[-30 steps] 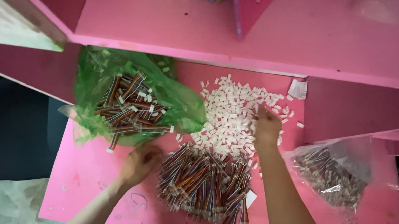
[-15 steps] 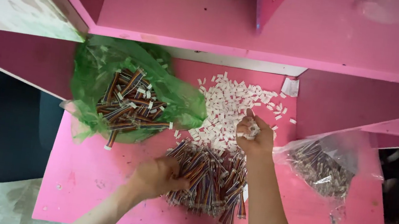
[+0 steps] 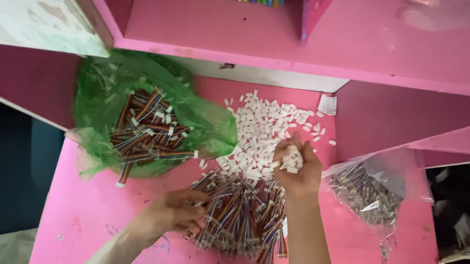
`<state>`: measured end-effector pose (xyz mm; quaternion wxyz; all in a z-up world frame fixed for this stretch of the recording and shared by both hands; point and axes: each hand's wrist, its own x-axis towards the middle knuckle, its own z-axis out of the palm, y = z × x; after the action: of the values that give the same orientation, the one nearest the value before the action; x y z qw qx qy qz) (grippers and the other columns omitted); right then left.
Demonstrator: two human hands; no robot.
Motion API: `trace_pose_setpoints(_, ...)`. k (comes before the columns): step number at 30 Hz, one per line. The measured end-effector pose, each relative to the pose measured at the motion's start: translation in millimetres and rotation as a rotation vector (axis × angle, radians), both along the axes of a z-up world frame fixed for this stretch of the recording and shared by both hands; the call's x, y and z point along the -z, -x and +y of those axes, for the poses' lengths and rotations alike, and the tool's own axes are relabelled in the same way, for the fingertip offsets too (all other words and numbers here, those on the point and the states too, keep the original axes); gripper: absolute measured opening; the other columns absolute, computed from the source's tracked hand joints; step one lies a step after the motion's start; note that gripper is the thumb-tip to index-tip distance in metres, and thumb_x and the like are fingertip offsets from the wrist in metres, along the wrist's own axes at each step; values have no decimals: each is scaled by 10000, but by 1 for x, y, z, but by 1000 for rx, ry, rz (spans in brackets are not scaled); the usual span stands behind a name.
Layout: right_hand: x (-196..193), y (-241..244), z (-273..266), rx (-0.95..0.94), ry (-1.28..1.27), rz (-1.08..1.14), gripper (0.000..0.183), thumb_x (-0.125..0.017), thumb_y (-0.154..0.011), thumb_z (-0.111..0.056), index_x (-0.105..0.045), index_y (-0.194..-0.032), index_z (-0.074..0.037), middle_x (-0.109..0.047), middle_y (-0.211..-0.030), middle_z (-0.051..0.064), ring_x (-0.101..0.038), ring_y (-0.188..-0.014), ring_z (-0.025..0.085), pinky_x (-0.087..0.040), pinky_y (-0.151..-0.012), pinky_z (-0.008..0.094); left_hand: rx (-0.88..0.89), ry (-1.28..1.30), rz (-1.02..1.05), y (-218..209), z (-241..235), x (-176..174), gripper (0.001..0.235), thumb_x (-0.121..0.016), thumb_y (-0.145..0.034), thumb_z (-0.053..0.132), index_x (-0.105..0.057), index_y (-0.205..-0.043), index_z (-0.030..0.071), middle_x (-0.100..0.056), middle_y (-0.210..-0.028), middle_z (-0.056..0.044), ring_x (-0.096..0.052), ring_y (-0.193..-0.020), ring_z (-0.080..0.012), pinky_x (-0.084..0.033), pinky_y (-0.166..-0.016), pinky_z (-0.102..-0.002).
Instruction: The person repeatedly picks flat ribbon cables and small white plastic connectors from a pink work surface, aligns them, and presses the connector onto the cable end. Completed assemblies are placed into a green plastic bag. The person occasionally gathers and repositions loose connectors and cables to continue the process.
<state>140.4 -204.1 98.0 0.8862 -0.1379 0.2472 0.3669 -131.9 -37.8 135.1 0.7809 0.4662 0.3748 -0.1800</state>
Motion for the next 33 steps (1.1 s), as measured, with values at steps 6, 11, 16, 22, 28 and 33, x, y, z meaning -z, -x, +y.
trace_pose_setpoints(6, -43, 17, 15, -74, 348, -9, 232, -483, -1077, -194, -653, -1139, -48, -627, -821, 28, -593, -719, 129, -537, -636, 239, 82, -15, -115, 8, -11, 16, 246, -719, -919, 204, -753, -1037, -9, -809, -857, -104, -735, -723, -152, -600, -667, -282)
trace_pose_setpoints(11, -37, 29, 11, -155, 583, -216, 370, -604, -985, -423, -634, -936, -58, -453, -590, -40, -378, -485, 80, -301, -411, 225, 25, -39, -88, -4, -16, 1, 219, -716, -897, 211, -759, -984, 15, -799, -831, -53, -719, -710, -143, -562, -616, -296)
trace_pose_setpoints(16, -48, 49, 10, -345, 803, -360, 424, -710, -954, -441, -643, -950, -22, -429, -588, -48, -330, -446, 72, -251, -405, 235, -99, -99, -138, -7, -18, 12, 205, -732, -887, 194, -780, -1025, 50, -770, -826, -7, -646, -690, -84, -522, -634, -233)
trace_pose_setpoints(22, -70, 114, -15, -995, 869, -791, 474, -730, -845, -501, -794, -876, -32, -432, -473, -19, -336, -368, 83, -214, -357, 271, -126, -297, -256, -18, -25, 17, 232, -744, -948, 213, -799, -999, -7, -591, -738, -58, -449, -625, -114, -329, -552, -267)
trace_pose_setpoints(28, -74, 130, -28, -927, 745, -679, 286, -773, -845, -328, -807, -891, -48, -491, -514, -19, -394, -420, 85, -251, -414, 277, -209, -232, -253, -28, -31, -19, 267, -689, -919, 227, -759, -1131, 81, -761, -925, -22, -663, -810, -91, -542, -738, -266)
trace_pose_setpoints(33, -76, 142, -30, -970, 776, -843, 172, -783, -868, -188, -789, -847, -17, -585, -586, -26, -456, -485, 60, -319, -445, 253, -61, -7, -321, -18, -32, -11, 329, -704, -922, 175, -774, -1177, -22, -803, -1051, -103, -707, -957, -134, -531, -901, -277)
